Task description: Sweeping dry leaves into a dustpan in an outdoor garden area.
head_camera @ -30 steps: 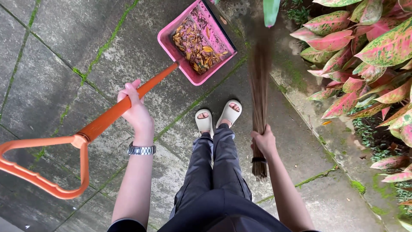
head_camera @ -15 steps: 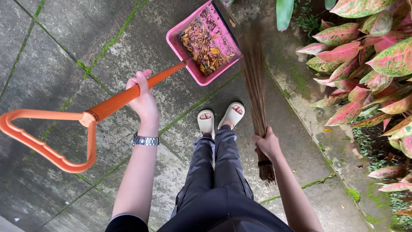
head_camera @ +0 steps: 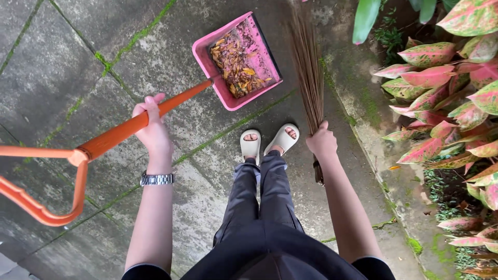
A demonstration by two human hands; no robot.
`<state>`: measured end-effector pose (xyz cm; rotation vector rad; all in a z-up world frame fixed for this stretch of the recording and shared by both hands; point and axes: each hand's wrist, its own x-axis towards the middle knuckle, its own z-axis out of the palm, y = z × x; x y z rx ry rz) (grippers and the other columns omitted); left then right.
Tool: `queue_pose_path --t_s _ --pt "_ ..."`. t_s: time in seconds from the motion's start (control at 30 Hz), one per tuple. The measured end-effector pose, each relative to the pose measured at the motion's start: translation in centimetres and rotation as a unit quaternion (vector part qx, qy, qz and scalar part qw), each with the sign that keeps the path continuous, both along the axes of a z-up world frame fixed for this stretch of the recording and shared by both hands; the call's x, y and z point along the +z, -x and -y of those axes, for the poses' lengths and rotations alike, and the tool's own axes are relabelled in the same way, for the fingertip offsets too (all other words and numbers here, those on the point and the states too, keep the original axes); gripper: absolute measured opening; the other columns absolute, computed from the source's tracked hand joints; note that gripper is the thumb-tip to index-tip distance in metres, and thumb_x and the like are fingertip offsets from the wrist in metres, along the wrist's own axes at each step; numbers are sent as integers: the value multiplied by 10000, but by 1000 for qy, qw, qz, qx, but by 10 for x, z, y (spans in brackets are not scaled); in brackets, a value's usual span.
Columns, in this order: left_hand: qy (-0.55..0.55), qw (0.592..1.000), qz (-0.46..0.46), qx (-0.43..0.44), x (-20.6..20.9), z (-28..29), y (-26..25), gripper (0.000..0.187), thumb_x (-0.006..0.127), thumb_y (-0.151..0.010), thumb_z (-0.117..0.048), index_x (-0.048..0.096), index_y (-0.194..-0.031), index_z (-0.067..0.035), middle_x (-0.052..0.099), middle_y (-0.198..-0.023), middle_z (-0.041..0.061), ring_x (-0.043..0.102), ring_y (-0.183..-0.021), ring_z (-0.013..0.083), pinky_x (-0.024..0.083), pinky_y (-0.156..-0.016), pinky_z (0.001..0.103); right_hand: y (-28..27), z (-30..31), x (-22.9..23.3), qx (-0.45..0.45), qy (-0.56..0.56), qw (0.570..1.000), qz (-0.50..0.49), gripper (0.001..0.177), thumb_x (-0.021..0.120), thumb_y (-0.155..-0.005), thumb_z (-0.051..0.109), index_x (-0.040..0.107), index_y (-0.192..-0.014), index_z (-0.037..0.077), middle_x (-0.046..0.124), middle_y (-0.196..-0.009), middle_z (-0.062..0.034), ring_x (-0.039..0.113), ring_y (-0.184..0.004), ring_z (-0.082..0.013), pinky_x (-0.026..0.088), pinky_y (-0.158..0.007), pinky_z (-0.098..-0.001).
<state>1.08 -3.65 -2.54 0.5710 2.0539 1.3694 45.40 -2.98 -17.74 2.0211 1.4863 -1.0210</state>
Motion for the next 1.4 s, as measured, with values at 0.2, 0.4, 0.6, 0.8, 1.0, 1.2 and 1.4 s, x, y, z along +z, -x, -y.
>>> queue_pose_path --t_s 0.2,0.4,0.6,0.8,1.0,1.2,1.4 --pt "-6 999 48 -10 3 9 19 274 576 -1097 -293 530 -923 -87 737 -1183 154 684 -1013 139 575 -860 276 6 46 71 -240 146 939 -197 509 706 -830 147 516 -1258 -55 727 -804 -248 705 -547 -260 593 -478 -398" --pt "4 997 77 -27 3 22 36 282 581 -1087 -296 514 -897 -99 744 -1193 128 692 -1060 153 575 -903 289 5 66 119 -183 82 972 -119 665 729 -816 189 453 -1394 12 744 -841 -216 740 -562 -285 608 -521 -398" --pt "28 997 35 -61 4 12 26 305 581 -1100 -298 526 -873 -100 774 -1158 109 637 -935 140 500 -762 270 48 92 73 -167 139 968 -127 639 747 -827 241 472 -1363 28 744 -863 -197 748 -591 -277 618 -537 -405" --pt "14 995 79 -63 -6 21 37 254 613 -1081 -278 549 -913 -99 759 -1177 123 576 -921 174 468 -733 292 52 156 114 -205 126 947 -211 544 749 -817 243 589 -1280 8 785 -829 -222 759 -590 -243 616 -578 -387" --pt "-44 988 120 -83 11 45 21 201 607 -1060 -274 549 -961 -109 719 -1171 130 693 -1102 204 594 -912 342 -6 206 196 -328 57 937 -103 817 735 -789 234 387 -1526 170 772 -925 -214 772 -630 -313 639 -649 -432" --pt "-22 986 102 -131 34 69 -31 243 594 -1086 -278 511 -948 -96 717 -1171 139 691 -1111 208 587 -945 352 -146 246 144 -313 -57 948 1 720 775 -805 323 476 -1419 94 752 -925 -237 728 -688 -334 613 -686 -457" --pt "29 984 60 -162 32 100 -109 271 592 -1094 -291 512 -939 -83 730 -1181 160 681 -1054 195 539 -870 337 -241 212 140 -539 -113 831 -84 552 700 -821 194 530 -1322 39 697 -834 -190 706 -604 -294 598 -534 -434"
